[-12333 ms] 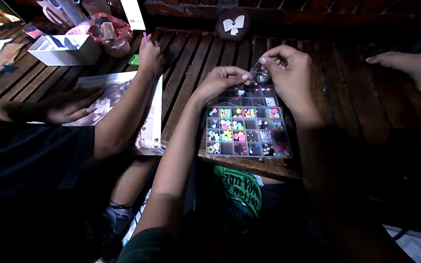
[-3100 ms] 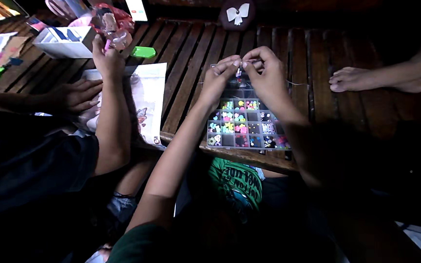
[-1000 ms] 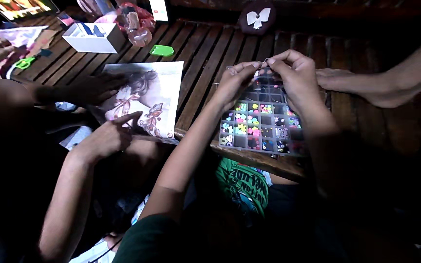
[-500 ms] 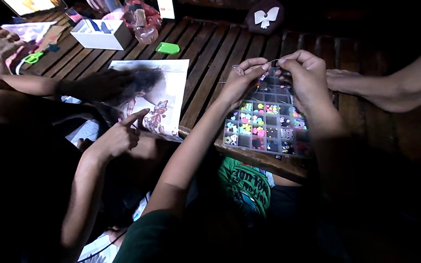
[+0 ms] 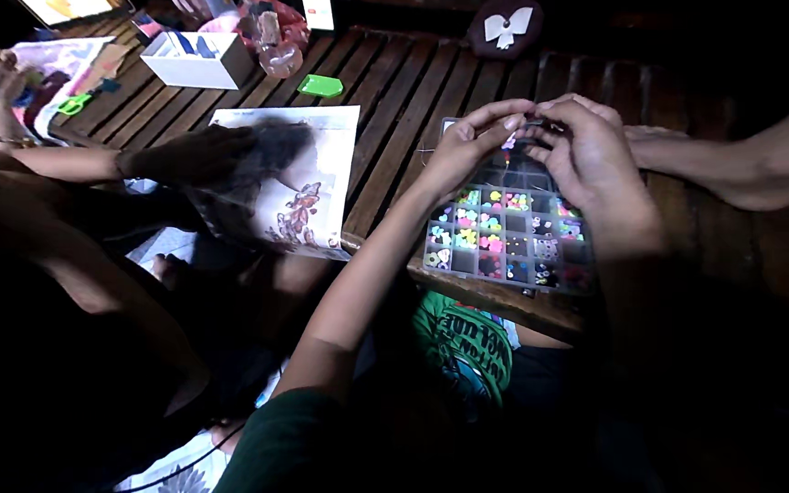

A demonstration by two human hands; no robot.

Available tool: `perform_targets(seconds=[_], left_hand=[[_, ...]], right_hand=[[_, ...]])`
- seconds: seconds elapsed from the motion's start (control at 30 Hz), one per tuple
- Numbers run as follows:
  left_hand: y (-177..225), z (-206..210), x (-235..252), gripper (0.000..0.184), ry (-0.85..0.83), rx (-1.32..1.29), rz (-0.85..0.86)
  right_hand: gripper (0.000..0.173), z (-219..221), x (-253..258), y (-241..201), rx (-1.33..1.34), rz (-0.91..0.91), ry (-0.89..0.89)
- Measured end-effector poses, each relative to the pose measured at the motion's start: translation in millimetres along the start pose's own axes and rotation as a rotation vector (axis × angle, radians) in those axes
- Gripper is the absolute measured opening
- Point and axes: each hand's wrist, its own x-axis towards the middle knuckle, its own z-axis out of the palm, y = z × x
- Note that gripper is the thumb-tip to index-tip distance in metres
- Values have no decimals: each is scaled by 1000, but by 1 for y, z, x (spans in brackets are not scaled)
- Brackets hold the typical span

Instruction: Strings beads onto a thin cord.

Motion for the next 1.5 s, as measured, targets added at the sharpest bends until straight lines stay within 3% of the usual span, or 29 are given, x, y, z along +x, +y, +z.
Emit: perform_targets(seconds=[0.2, 0.67, 1.5], left_hand=[[2, 1, -2, 24, -47, 6, -55], [3, 2, -1, 20, 24, -37, -74], [5, 3, -3, 17, 16, -46, -121]], right_hand=[[14, 3, 5, -3, 25, 11, 15], [15, -2, 0, 0, 153, -37, -36], [20, -9, 8, -10, 370, -178, 98]])
